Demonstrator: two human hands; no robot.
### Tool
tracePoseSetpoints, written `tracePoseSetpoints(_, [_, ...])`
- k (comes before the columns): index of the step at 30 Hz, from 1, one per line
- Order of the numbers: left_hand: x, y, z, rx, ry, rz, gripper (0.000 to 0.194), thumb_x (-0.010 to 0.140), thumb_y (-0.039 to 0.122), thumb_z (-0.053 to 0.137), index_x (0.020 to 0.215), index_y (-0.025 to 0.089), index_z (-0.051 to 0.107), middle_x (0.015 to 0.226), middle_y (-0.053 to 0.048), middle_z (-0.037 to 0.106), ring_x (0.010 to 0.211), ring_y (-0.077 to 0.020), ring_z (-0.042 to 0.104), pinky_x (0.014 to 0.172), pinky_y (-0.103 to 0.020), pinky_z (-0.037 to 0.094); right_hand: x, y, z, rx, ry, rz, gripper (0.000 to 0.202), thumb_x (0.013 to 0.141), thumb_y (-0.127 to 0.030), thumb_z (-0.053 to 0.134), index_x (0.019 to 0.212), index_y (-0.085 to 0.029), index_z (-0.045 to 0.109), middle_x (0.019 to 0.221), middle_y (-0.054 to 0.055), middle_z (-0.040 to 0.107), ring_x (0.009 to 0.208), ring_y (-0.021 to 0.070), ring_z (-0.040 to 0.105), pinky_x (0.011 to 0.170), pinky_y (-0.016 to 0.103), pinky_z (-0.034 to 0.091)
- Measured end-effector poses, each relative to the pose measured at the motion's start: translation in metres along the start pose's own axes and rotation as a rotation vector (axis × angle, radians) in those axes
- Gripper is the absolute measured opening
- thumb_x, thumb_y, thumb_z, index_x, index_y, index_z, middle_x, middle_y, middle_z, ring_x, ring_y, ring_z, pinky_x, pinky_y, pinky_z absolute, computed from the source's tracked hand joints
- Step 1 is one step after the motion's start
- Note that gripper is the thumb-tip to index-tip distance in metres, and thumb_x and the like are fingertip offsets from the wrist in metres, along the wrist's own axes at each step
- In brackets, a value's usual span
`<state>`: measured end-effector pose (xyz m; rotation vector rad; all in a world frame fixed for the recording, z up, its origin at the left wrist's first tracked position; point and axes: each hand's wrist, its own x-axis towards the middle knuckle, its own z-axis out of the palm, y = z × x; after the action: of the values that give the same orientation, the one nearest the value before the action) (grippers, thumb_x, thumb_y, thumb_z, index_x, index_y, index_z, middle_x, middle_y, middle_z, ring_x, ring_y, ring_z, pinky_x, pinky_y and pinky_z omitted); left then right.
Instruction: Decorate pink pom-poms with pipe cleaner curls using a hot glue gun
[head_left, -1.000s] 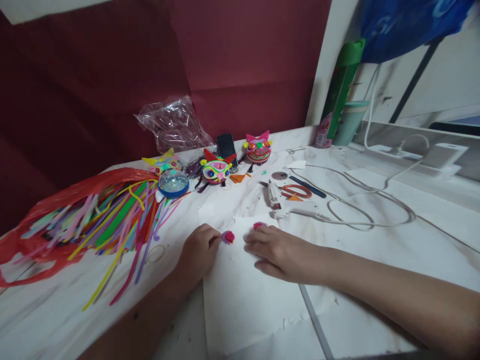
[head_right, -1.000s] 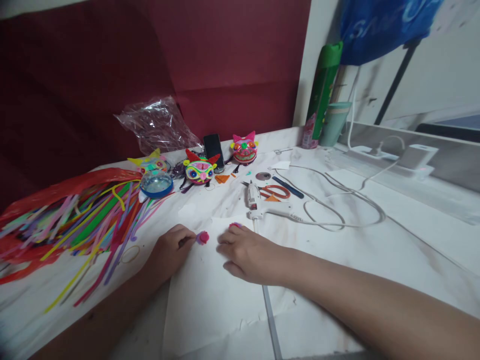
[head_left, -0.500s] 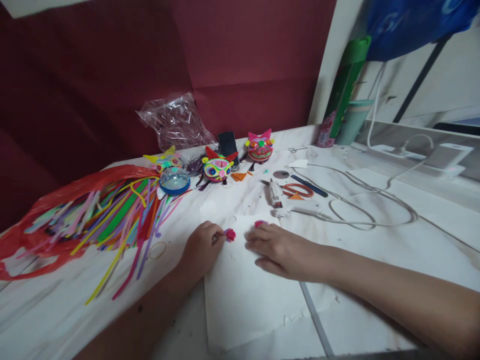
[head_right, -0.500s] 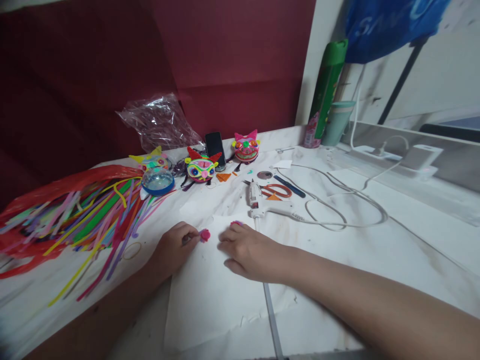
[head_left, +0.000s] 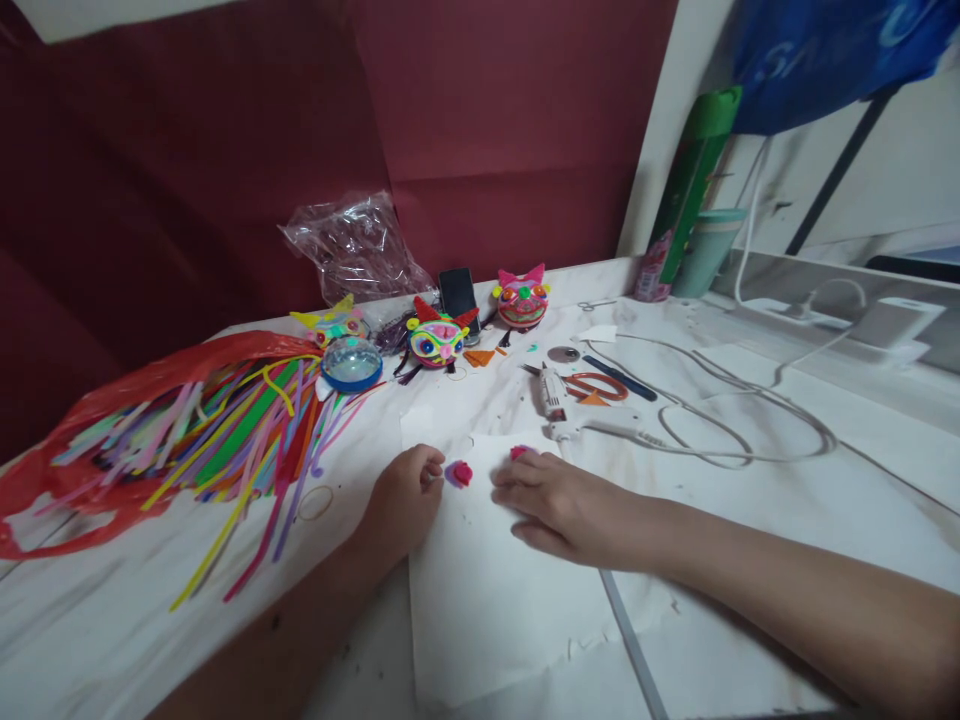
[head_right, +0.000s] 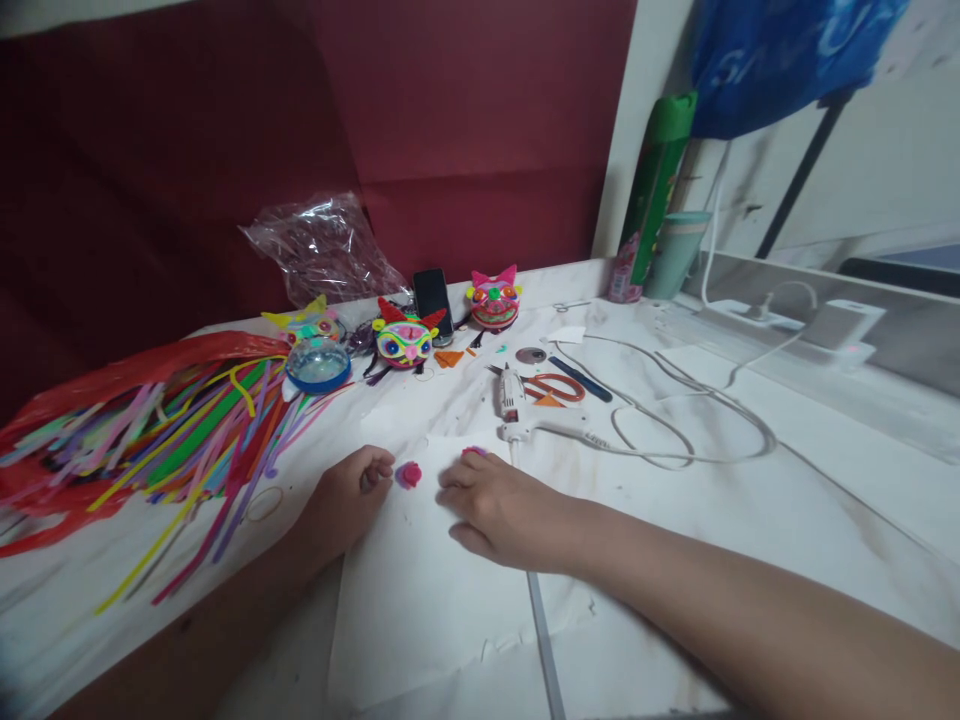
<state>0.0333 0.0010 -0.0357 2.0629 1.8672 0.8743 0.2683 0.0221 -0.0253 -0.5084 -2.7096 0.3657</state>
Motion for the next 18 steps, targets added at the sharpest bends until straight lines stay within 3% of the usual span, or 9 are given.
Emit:
tracePoseSetpoints(7, [0.0000,-0.0055,0.0013,0.042,-0.062,0.201,0.037,0.075,0.004,0.046,0.097,0.021,0.070,0.089,-0.004,0.063,0.087,-0.0190,0.060,0.081,-0.033,0.049,-0.0004,0.0005,0.0016,0.002,-0.012,0.006,0.022,0.087,-0.017,0.054,0.106,-0.011,0.064,0.112,0.015,0.061,0.107,0.0271,0.051,0.097,0.045,0.040])
tracePoseSetpoints(12, [-0.0003,-0.0063,0.0022,0.057,-0.049,0.189,0.039,0.076,0.005,0.045,0.104,0.019,0.067,0.091,-0.005,0.062,0.090,-0.0205,0.059,0.083,-0.035,0.050,-0.0005,0.0003,0.0012,0.006,-0.007,0.008,0.023,0.086,-0.017,0.055,0.106,-0.012,0.064,0.111,0.015,0.061,0.108,0.0272,0.051,0.095,0.045,0.041])
tracePoseSetpoints(18, [0.0001,-0.0041,0.0034,0.075,-0.064,0.209,0.038,0.075,0.004,0.042,0.098,0.019,0.069,0.090,-0.006,0.060,0.091,-0.0220,0.058,0.086,-0.038,0.048,-0.0007,-0.0005,0.0002,-0.005,-0.034,0.027,0.024,0.087,-0.017,0.055,0.108,-0.010,0.064,0.113,0.015,0.061,0.108,0.0273,0.051,0.097,0.045,0.040])
